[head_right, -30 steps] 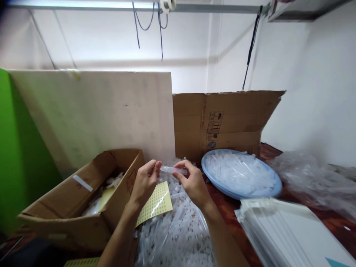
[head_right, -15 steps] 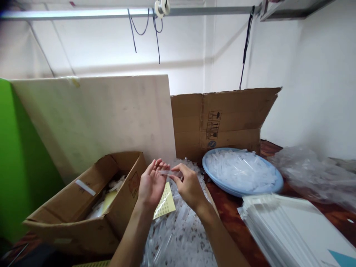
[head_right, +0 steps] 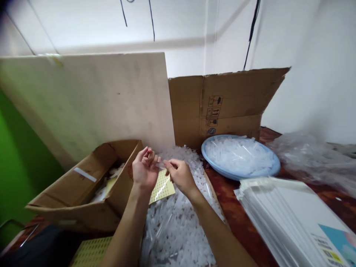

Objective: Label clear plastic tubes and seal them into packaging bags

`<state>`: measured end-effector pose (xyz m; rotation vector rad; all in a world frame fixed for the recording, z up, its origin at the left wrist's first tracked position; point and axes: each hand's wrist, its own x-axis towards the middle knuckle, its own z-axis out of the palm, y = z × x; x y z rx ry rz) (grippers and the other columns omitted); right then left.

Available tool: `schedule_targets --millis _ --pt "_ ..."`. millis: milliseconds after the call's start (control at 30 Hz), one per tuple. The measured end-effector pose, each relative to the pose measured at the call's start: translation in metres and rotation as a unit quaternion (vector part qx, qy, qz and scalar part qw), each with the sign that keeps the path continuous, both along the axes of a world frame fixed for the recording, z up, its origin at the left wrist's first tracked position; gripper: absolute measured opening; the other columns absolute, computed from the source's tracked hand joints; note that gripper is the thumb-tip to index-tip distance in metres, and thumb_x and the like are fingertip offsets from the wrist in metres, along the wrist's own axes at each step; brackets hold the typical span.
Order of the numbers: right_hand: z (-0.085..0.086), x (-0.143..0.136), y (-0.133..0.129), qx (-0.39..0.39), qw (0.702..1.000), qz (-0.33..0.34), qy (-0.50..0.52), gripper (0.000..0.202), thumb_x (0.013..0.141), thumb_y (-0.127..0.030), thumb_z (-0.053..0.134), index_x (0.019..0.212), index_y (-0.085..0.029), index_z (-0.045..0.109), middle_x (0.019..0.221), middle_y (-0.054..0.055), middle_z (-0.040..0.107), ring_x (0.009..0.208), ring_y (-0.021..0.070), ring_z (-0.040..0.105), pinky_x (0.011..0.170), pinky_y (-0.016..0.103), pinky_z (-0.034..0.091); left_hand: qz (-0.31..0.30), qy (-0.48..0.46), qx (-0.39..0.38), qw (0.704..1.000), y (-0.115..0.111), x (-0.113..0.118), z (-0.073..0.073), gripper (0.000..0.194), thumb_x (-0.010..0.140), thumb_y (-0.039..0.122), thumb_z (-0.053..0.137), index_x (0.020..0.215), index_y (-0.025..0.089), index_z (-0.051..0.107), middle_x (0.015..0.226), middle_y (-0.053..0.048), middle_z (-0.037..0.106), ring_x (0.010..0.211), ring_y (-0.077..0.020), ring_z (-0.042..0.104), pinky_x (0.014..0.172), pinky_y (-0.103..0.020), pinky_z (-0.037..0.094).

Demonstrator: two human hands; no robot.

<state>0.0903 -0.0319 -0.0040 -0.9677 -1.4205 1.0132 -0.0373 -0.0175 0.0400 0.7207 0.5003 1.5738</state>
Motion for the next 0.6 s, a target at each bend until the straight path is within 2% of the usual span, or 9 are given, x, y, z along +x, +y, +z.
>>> schedule_targets --millis 67,133,200,267,333,400,500,533,600 --pt "0.001 0.000 -0.001 0.107 0.991 -0.043 -0.071 0.027 0.090 -0.047 0.068 0.093 -0.020 0.073 0.085 0.005 0.072 0.061 0.0159 0.059 0.059 0.028 0.046 0.045 -0.008 0.007 0.999 0.003 -0.002 -0.002 0.023 0.082 0.034 0.068 0.070 0.020 0.054 0.047 0.011 0.029 0.040 -0.0060 0.028 0.055 -0.024 0.041" --pt "0.000 0.001 -0.003 0.192 0.967 -0.054 -0.155 0.021 0.092 -0.037 0.068 0.109 -0.024 0.071 0.105 0.007 0.073 0.078 0.0202 0.065 0.071 0.031 0.048 0.075 -0.012 0.005 0.997 0.005 -0.004 -0.004 0.025 0.082 0.034 0.068 0.069 0.020 0.052 0.045 0.011 0.029 0.040 -0.0060 0.028 0.057 -0.024 0.043" --pt "-0.003 0.001 -0.004 0.242 0.940 -0.064 -0.234 0.018 0.098 -0.029 0.058 0.111 -0.025 0.070 0.105 0.009 0.073 0.088 0.0237 0.066 0.077 0.033 0.047 0.078 0.000 0.001 0.997 0.006 -0.004 -0.005 0.025 0.083 0.033 0.068 0.069 0.020 0.051 0.045 0.012 0.029 0.039 -0.0058 0.027 0.056 -0.024 0.042" --pt "-0.006 0.000 -0.005 0.252 0.925 -0.080 -0.271 0.020 0.101 -0.025 0.050 0.108 -0.024 0.069 0.100 0.009 0.073 0.091 0.0247 0.066 0.078 0.033 0.044 0.065 0.016 -0.006 0.998 0.006 -0.004 -0.004 0.028 0.084 0.032 0.067 0.067 0.021 0.048 0.044 0.012 0.026 0.038 -0.0057 0.023 0.051 -0.023 0.039" --pt "-0.009 -0.003 -0.005 0.231 0.936 -0.076 -0.253 0.019 0.101 -0.024 0.049 0.101 -0.023 0.067 0.091 0.007 0.071 0.084 0.0226 0.065 0.074 0.032 0.042 0.057 0.022 -0.014 0.998 0.005 -0.004 -0.003 0.033 0.085 0.032 0.065 0.062 0.022 0.042 0.042 0.012 0.023 0.036 -0.0060 0.019 0.046 -0.024 0.033" --pt "-0.010 -0.007 -0.003 0.183 0.963 -0.057 -0.189 0.018 0.100 -0.025 0.050 0.092 -0.022 0.066 0.079 0.003 0.067 0.074 0.0189 0.061 0.068 0.030 0.040 0.057 0.023 -0.019 0.998 0.003 -0.003 -0.002 0.040 0.086 0.032 0.062 0.057 0.022 0.036 0.041 0.011 0.021 0.036 -0.0063 0.017 0.043 -0.024 0.028" --pt "-0.010 -0.008 0.001 0.055 0.998 0.016 -0.038 0.025 0.096 -0.037 0.056 0.077 -0.021 0.061 0.062 -0.002 0.054 0.055 0.0130 0.047 0.053 0.026 0.033 0.039 0.052 -0.007 0.998 -0.001 0.000 -0.001 0.050 0.088 0.034 0.060 0.051 0.022 0.028 0.041 0.009 0.020 0.036 -0.0062 0.017 0.042 -0.025 0.025" --pt "-0.010 -0.006 0.003 -0.002 0.998 0.060 0.013 0.030 0.093 -0.044 0.058 0.074 -0.021 0.059 0.058 -0.004 0.050 0.048 0.0108 0.040 0.047 0.024 0.028 0.023 0.069 0.001 0.997 -0.002 0.001 -0.001 0.053 0.088 0.036 0.060 0.050 0.022 0.026 0.041 0.009 0.019 0.036 -0.0061 0.017 0.042 -0.025 0.025" --pt "-0.010 0.001 0.006 -0.102 0.980 0.147 0.088 0.040 0.086 -0.056 0.064 0.071 -0.020 0.057 0.055 -0.006 0.047 0.040 0.0070 0.027 0.040 0.023 0.018 -0.008 0.106 0.020 0.994 -0.003 0.004 -0.001 0.055 0.088 0.039 0.061 0.049 0.022 0.026 0.042 0.009 0.019 0.037 -0.0061 0.019 0.043 -0.025 0.028"
